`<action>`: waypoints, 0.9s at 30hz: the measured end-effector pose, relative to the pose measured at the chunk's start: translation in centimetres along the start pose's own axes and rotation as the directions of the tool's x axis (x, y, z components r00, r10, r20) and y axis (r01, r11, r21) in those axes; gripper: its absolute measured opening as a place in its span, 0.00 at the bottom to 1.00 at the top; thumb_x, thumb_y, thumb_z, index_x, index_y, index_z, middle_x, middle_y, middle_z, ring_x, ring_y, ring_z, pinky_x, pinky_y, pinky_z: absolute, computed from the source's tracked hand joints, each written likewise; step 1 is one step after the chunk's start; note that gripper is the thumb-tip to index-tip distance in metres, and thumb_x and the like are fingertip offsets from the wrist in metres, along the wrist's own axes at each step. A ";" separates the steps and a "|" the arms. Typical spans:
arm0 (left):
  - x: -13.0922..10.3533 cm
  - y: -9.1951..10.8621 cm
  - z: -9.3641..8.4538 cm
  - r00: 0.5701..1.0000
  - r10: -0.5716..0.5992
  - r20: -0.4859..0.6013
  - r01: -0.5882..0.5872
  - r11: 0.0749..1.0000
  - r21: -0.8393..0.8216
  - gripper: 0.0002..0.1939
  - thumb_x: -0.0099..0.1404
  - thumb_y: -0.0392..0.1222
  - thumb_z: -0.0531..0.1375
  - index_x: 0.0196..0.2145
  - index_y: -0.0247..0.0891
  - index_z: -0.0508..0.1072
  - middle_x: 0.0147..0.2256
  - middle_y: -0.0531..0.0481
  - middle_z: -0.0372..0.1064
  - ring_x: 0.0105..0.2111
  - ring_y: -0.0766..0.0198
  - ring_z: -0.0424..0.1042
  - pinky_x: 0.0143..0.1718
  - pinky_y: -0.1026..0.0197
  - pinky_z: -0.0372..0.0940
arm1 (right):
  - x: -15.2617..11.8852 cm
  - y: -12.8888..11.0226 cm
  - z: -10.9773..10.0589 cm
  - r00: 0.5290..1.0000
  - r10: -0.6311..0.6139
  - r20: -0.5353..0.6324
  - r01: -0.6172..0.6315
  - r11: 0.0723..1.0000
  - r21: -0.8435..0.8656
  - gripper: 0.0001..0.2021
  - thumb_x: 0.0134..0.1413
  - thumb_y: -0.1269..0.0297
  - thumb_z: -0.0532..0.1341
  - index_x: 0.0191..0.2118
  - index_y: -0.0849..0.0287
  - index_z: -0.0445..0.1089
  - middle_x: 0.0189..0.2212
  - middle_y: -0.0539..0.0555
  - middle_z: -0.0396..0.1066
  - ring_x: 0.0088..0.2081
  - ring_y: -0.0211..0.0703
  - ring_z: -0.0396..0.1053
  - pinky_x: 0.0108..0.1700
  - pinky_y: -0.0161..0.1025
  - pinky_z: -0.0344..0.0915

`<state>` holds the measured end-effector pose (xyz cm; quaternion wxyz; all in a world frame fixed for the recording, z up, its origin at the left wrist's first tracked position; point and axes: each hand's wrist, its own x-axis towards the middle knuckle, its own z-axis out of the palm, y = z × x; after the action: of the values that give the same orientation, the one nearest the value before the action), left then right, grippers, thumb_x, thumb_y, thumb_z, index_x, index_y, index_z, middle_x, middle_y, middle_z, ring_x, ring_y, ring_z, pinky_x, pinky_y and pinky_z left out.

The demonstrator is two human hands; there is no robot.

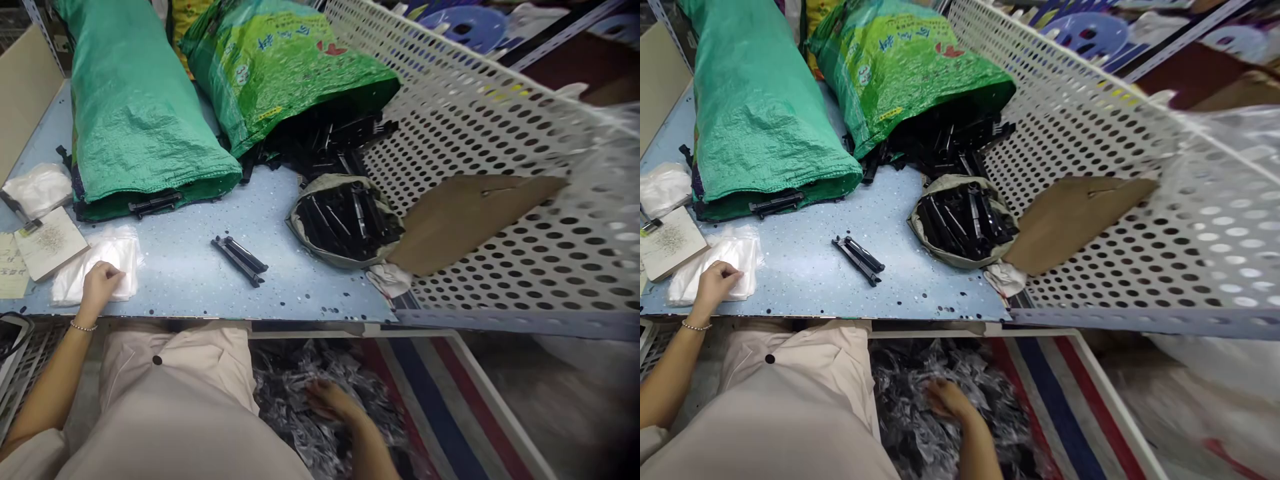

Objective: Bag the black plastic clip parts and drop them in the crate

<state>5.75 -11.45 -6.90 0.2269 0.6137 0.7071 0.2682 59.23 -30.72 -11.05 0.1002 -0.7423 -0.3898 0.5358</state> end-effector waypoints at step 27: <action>-0.4 -1.5 -1.5 0.987 -0.052 -0.152 0.001 0.948 -0.319 0.06 0.60 0.43 0.62 0.35 0.38 0.72 0.33 0.50 0.74 0.35 0.61 0.74 0.40 0.58 0.69 | 7.3 -28.8 21.2 0.581 -0.352 0.734 -0.352 0.704 0.616 0.07 0.59 0.68 0.64 0.39 0.67 0.72 0.28 0.58 0.76 0.26 0.36 0.73 0.22 0.26 0.68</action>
<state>3.68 -12.15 -6.76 0.2696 0.5362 0.6787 0.4233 27.99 -11.92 -8.61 0.1872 -0.3112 -0.1523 0.9192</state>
